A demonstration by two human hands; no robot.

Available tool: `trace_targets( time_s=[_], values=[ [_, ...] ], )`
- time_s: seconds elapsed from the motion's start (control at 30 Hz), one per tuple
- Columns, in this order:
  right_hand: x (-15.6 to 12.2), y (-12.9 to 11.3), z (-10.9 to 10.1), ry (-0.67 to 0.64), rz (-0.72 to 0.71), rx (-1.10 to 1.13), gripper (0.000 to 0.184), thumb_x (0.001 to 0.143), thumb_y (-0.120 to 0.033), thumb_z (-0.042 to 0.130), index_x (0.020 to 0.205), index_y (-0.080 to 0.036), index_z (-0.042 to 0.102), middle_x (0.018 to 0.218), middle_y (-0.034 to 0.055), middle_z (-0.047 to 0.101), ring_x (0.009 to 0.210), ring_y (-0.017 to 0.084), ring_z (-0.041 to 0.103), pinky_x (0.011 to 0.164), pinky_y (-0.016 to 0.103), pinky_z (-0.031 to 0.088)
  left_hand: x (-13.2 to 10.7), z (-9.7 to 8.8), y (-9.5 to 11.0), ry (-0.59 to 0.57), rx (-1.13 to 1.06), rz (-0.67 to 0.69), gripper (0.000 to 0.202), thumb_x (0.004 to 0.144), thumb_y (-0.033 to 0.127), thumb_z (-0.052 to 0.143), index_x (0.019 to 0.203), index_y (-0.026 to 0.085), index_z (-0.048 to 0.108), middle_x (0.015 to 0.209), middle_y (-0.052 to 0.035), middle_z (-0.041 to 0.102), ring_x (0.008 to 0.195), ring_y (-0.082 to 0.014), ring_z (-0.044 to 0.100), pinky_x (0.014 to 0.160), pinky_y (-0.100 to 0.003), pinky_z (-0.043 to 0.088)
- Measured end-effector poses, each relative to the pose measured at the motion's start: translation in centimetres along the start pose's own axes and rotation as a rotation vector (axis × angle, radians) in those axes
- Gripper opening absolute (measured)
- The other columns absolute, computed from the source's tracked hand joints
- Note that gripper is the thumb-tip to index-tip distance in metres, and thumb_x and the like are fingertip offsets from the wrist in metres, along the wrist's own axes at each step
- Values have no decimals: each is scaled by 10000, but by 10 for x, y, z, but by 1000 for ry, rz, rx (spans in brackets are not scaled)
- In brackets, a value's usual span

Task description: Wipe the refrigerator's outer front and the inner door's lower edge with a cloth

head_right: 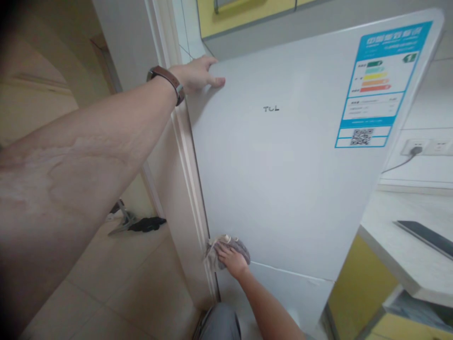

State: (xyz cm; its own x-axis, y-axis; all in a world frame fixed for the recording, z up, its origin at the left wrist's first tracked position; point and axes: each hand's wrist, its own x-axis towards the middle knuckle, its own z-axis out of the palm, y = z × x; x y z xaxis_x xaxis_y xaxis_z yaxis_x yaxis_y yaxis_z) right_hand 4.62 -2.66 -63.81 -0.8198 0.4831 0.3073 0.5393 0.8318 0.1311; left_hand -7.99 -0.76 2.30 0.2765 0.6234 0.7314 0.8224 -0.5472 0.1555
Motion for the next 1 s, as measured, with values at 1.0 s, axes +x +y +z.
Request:
trace_targets(
  time_s=[1.0],
  values=[
    [53, 119, -550, 487, 258, -475, 685, 882, -308, 613, 1544, -233, 457, 1678, 121, 314, 1597, 339, 119, 1217, 614, 228, -121, 105, 114, 277, -45, 47, 473, 1040, 283, 375, 1499, 194, 440, 1496, -149, 471, 1413, -287, 450, 1201, -441, 363]
  ],
)
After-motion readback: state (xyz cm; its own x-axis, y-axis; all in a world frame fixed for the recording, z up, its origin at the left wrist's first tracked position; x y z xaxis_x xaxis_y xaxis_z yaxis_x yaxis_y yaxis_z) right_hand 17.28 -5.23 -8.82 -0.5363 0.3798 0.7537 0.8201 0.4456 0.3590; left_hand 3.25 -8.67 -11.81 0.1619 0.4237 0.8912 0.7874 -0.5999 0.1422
